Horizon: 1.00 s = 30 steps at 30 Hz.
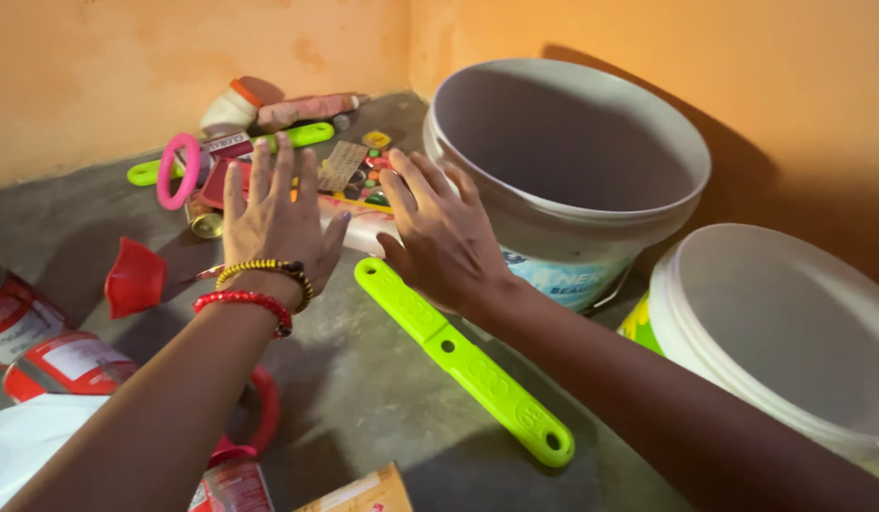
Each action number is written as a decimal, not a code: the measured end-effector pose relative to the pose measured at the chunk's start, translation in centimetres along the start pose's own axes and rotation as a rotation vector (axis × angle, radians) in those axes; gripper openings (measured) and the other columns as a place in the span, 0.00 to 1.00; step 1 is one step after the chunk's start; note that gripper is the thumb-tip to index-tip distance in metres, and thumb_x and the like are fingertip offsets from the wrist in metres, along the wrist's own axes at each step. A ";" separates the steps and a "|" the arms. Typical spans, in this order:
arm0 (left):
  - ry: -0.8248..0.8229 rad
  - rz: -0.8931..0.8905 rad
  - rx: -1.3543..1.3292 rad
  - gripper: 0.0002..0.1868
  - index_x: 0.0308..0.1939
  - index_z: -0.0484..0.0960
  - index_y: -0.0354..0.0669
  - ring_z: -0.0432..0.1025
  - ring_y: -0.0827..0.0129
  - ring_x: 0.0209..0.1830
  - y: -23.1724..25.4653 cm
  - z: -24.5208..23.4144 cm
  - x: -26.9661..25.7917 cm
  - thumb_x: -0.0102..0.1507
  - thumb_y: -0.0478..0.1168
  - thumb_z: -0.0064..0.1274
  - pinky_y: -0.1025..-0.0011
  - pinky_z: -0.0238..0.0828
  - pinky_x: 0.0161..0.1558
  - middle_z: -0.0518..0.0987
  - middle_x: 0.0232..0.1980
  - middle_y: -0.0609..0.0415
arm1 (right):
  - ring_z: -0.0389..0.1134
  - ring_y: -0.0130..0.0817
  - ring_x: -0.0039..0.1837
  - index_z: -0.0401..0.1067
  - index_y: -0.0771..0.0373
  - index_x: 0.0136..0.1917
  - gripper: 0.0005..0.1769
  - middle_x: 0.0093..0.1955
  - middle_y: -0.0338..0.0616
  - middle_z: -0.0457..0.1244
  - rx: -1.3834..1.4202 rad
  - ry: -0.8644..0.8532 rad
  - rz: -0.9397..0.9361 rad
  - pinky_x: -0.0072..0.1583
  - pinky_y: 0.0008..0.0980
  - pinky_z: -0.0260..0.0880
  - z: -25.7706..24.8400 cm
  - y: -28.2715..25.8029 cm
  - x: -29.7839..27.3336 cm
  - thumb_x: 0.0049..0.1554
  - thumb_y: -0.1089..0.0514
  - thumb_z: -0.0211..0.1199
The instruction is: The person picks up various small items from the floor, including toys, plastic containers, and cans, and places them into a white bucket. The person handles each item individually and continues until the bucket is filled.
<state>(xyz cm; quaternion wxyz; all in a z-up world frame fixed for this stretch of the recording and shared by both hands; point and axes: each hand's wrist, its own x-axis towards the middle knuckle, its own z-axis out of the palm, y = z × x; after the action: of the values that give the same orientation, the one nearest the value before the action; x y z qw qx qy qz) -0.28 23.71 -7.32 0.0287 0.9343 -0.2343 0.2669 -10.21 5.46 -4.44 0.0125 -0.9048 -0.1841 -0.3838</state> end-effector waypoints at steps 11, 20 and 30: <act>-0.134 -0.110 0.003 0.46 0.78 0.55 0.43 0.40 0.54 0.83 -3.1 2.8 -3.3 0.63 0.64 0.47 0.48 0.33 0.75 0.49 0.82 0.44 | 0.52 0.56 0.77 0.62 0.72 0.70 0.40 0.76 0.64 0.53 0.091 -0.261 0.151 0.69 0.58 0.50 4.1 -1.1 -2.2 0.51 0.49 0.69; -0.337 -0.098 0.028 0.54 0.79 0.48 0.43 0.36 0.54 0.83 -1.3 3.6 -4.3 0.58 0.63 0.56 0.50 0.32 0.76 0.45 0.82 0.43 | 0.53 0.56 0.78 0.64 0.73 0.67 0.38 0.72 0.64 0.57 -0.022 -0.235 0.047 0.76 0.61 0.43 5.3 -1.9 -3.3 0.48 0.53 0.71; -0.548 -0.080 0.100 0.64 0.80 0.42 0.45 0.33 0.56 0.84 0.1 4.9 -5.0 0.53 0.61 0.65 0.52 0.30 0.76 0.40 0.83 0.47 | 0.55 0.56 0.76 0.58 0.75 0.71 0.48 0.74 0.67 0.53 -0.005 -0.368 0.031 0.75 0.50 0.50 8.8 -2.7 -5.8 0.44 0.52 0.73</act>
<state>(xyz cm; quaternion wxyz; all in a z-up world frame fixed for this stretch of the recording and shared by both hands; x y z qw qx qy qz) -1.66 24.84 -14.10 -0.0711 0.9804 -0.1830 0.0144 -8.76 7.49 -15.05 -0.0179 -0.9625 -0.1685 -0.2120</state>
